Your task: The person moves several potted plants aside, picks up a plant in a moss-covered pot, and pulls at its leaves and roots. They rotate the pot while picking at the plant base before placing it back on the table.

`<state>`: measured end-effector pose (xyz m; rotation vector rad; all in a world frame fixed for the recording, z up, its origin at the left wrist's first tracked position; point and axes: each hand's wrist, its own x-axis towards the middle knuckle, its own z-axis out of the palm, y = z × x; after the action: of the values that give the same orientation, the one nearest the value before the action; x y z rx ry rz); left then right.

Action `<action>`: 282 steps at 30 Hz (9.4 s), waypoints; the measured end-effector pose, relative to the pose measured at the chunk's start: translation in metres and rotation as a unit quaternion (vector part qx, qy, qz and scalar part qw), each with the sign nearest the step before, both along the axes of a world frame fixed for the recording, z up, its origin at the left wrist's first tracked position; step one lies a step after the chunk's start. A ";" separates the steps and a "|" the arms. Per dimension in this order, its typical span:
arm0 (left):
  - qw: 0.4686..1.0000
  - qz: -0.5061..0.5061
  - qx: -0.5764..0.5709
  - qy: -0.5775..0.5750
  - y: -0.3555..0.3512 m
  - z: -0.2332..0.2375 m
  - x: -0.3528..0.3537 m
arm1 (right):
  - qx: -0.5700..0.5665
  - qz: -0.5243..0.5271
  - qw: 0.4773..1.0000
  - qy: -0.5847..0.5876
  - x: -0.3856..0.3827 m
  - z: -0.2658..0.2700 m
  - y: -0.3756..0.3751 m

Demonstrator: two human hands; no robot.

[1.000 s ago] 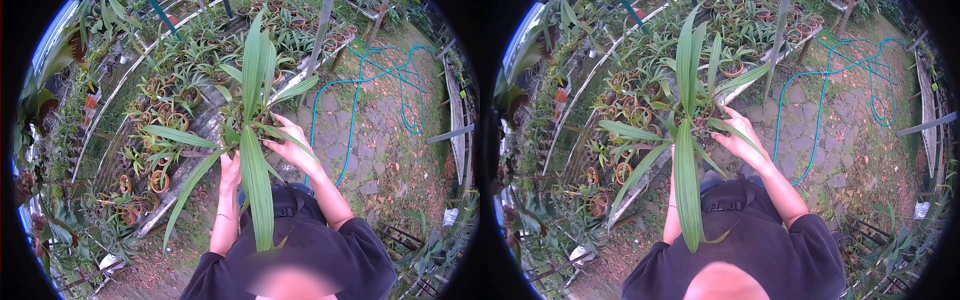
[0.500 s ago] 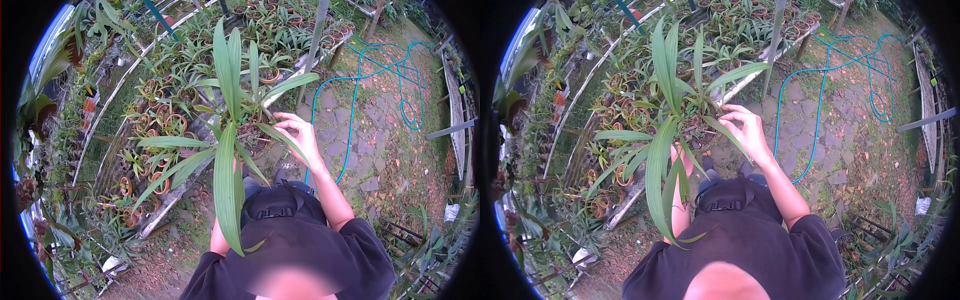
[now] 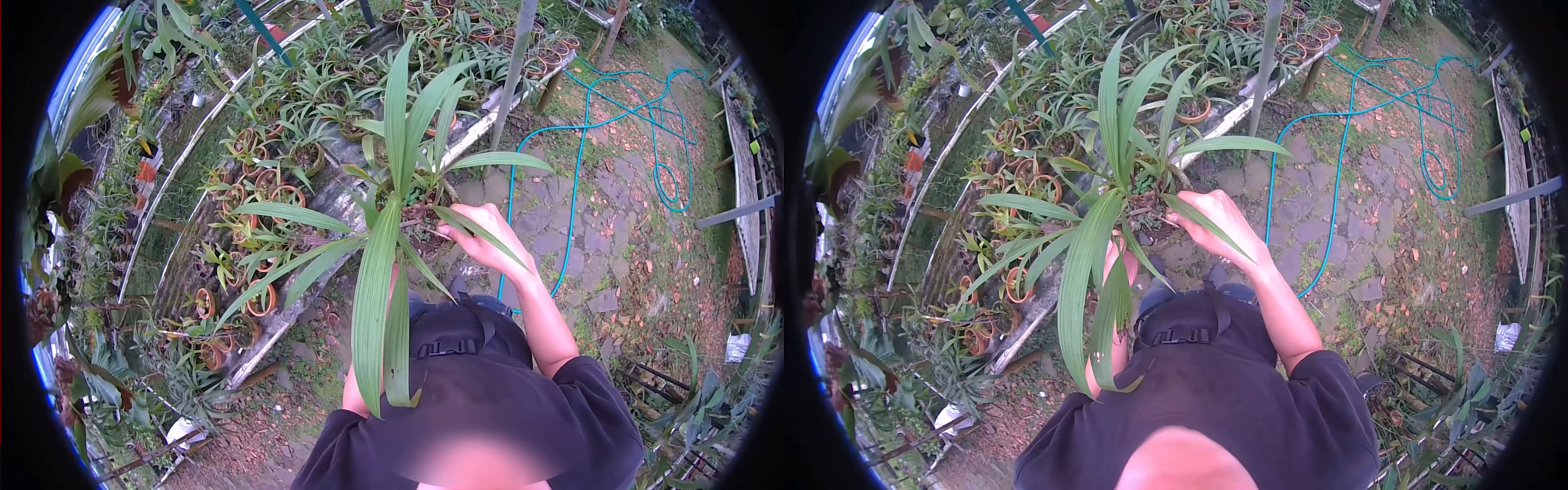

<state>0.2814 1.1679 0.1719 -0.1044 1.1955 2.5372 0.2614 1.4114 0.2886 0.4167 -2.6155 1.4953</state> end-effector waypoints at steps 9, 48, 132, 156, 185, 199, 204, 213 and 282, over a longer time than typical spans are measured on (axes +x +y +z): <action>1.000 -0.005 0.008 0.000 -0.001 -0.001 0.001 | -0.129 0.026 0.969 -0.210 0.005 0.020 0.006; 0.989 0.139 0.051 0.000 -0.014 -0.011 -0.007 | 0.286 -0.238 0.922 0.108 0.017 0.013 0.014; 0.951 0.259 0.119 -0.117 -0.044 0.017 0.038 | -0.077 0.386 0.918 0.056 -0.094 0.044 -0.095; 0.951 0.275 0.025 -0.139 -0.192 0.051 0.101 | -0.131 0.285 0.949 -0.006 -0.002 0.024 -0.222; 0.974 0.199 0.110 0.004 -0.240 -0.006 0.096 | 0.092 0.316 0.930 0.164 0.005 0.045 -0.205; 0.929 0.352 0.052 -0.106 -0.188 0.024 0.090 | 0.044 0.257 0.959 0.114 -0.023 0.071 -0.147; 0.924 0.363 0.050 -0.108 -0.180 0.022 0.088 | 0.144 0.331 0.929 0.085 -0.027 0.075 -0.165; 0.918 0.376 0.045 -0.113 -0.173 0.017 0.086 | 0.216 0.390 0.886 0.129 -0.034 0.074 -0.177; 0.931 0.323 -0.101 -0.134 -0.126 0.070 0.063 | 0.154 0.300 0.926 0.172 -0.023 0.041 -0.197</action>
<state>0.3445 1.0416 0.2414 -1.0136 1.4800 2.7732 0.2379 1.2148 0.3294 1.4731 -2.5376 0.9698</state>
